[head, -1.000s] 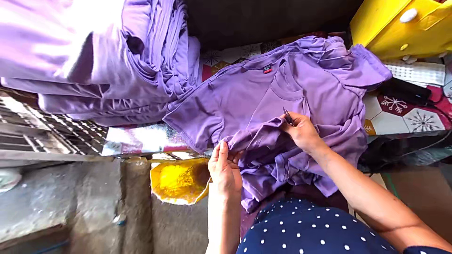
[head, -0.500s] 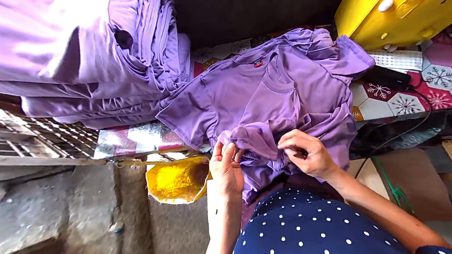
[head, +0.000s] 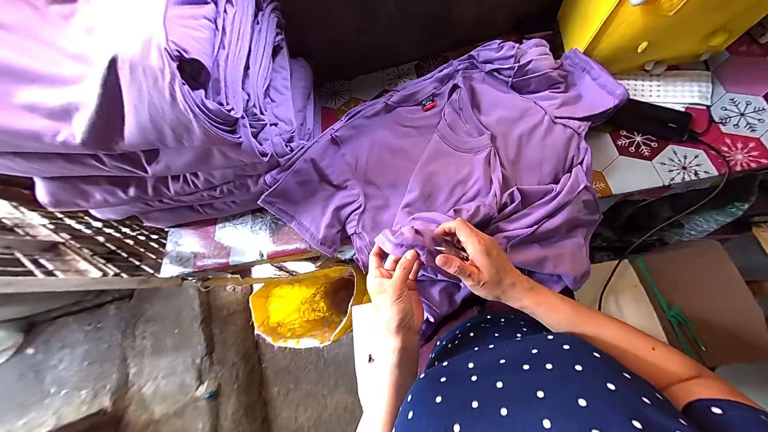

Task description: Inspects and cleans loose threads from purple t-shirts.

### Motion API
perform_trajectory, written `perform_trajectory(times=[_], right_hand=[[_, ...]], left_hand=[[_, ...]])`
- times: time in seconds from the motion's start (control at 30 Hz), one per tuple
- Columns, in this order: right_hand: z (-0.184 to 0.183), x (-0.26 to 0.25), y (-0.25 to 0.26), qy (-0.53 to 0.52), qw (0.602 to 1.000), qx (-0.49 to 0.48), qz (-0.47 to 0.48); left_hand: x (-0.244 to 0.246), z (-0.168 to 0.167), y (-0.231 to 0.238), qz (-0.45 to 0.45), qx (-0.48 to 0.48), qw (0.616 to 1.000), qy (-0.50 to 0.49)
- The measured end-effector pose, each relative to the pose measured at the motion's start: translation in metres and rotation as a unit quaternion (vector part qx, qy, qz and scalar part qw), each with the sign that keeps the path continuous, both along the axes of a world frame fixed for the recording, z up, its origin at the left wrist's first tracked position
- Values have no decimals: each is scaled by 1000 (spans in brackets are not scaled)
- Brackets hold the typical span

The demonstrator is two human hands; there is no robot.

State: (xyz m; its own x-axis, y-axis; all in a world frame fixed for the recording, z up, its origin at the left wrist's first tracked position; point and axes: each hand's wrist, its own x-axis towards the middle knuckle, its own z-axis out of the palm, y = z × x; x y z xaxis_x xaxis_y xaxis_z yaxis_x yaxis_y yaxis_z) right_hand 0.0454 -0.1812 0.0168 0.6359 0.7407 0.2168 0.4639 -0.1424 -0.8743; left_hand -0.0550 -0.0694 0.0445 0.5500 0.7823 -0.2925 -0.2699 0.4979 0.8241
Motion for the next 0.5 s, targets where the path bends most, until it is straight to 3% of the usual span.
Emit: perform_trajectory(times=[0.2, 0.5], right_hand=[[6, 2, 5, -135, 991, 17, -4], [4, 4, 9, -112, 991, 69, 20]], left_hand=[[-2, 0, -4, -2, 34, 999, -11], [-2, 0, -7, -18, 53, 998, -25]])
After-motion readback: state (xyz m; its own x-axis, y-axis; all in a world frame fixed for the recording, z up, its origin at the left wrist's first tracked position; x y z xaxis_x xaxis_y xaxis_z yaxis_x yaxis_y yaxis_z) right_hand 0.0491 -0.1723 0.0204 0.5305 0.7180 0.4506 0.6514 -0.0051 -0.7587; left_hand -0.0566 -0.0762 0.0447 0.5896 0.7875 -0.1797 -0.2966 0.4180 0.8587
